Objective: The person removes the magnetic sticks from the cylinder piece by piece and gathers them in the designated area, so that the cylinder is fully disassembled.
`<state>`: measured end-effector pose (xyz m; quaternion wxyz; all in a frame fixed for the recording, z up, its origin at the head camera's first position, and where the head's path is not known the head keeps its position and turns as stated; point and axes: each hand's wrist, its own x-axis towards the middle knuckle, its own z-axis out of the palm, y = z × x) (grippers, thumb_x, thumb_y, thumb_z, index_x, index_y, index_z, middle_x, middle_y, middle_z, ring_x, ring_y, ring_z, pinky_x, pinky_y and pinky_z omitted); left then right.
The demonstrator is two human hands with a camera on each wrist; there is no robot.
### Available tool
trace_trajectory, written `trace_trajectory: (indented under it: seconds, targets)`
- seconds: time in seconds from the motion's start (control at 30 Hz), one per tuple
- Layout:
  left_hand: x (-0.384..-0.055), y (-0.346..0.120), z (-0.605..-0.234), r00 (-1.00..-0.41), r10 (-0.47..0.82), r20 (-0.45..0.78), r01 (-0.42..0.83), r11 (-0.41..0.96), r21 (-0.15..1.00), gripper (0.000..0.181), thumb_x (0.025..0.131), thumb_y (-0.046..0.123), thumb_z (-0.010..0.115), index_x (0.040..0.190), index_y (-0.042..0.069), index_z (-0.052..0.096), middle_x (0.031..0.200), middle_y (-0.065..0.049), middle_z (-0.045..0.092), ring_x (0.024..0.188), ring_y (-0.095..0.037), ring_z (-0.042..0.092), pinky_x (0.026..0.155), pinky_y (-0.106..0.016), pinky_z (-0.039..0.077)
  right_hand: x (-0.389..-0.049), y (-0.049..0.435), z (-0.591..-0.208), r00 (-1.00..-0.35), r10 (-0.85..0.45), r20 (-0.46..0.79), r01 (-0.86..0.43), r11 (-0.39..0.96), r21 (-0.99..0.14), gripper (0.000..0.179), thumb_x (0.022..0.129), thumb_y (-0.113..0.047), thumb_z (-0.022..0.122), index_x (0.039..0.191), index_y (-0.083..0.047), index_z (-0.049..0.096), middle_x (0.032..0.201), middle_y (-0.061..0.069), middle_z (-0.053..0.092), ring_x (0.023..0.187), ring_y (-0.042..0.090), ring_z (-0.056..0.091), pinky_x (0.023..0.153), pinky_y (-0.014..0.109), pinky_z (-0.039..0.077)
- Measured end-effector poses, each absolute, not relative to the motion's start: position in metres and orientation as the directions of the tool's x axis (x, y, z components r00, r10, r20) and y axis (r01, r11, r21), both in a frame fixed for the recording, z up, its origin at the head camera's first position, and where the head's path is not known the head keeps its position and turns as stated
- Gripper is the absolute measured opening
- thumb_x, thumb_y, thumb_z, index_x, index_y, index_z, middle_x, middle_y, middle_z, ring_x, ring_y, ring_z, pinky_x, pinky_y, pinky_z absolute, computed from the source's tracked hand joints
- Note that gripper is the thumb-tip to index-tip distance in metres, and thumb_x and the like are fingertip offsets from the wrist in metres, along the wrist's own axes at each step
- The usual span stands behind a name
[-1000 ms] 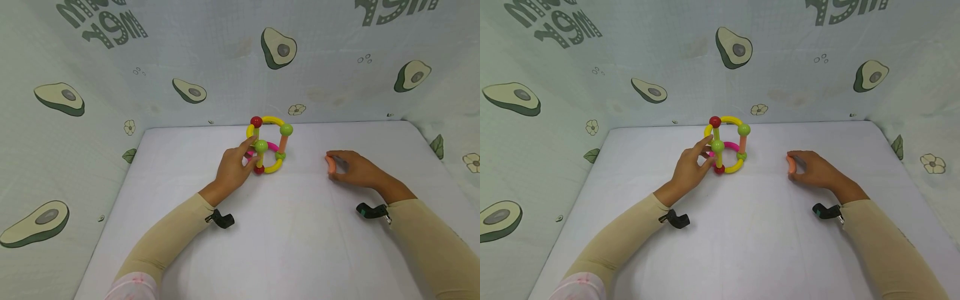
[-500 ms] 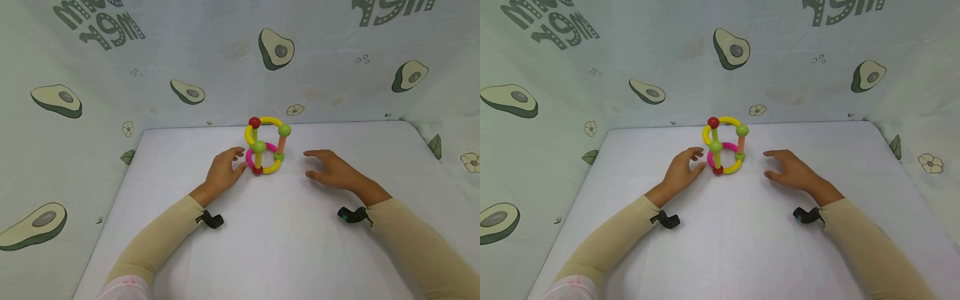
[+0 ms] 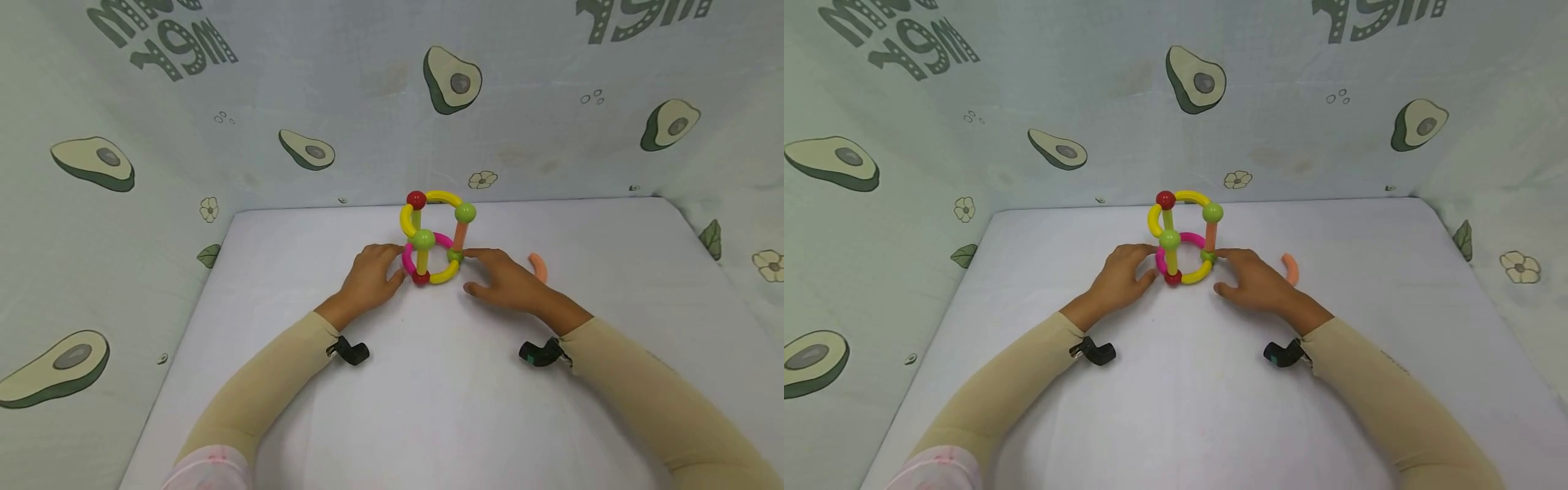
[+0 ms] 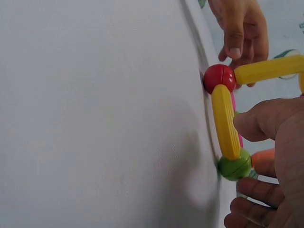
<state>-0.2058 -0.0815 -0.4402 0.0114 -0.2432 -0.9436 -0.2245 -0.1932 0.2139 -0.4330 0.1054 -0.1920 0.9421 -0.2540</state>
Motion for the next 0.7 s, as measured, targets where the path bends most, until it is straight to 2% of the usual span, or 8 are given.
trace_trajectory:
  seconds: [0.2, 0.7]
  targets:
    - [-0.2104, -0.0797, -0.4443, -0.873, 0.476, 0.110, 0.479, 0.790, 0.382, 0.046, 0.101, 0.028, 0.064, 0.144, 0.011, 0.058, 0.146, -0.011, 0.056, 0.137, -0.034, 0.045, 0.113, -0.052, 0.034, -0.1944, 0.2081, -0.4346, -0.903, -0.418, -0.102, -0.314, 0.802, -0.508, 0.070, 0.093, -0.025, 0.073, 0.152, -0.002, 0.043, 0.152, 0.020, 0.046, 0.143, 0.039, 0.037, 0.116, 0.058, 0.031]
    - [-0.2053, -0.0753, -0.4455, -0.856, 0.509, 0.091, 0.501, 0.772, 0.390, 0.039, 0.101, 0.028, 0.064, 0.137, 0.012, 0.065, 0.137, -0.012, 0.060, 0.135, -0.034, 0.047, 0.112, -0.053, 0.035, -0.1992, 0.2084, -0.4363, -0.903, -0.414, -0.110, -0.313, 0.813, -0.491, 0.069, 0.094, -0.025, 0.072, 0.152, -0.002, 0.042, 0.154, 0.020, 0.045, 0.144, 0.040, 0.036, 0.116, 0.059, 0.030]
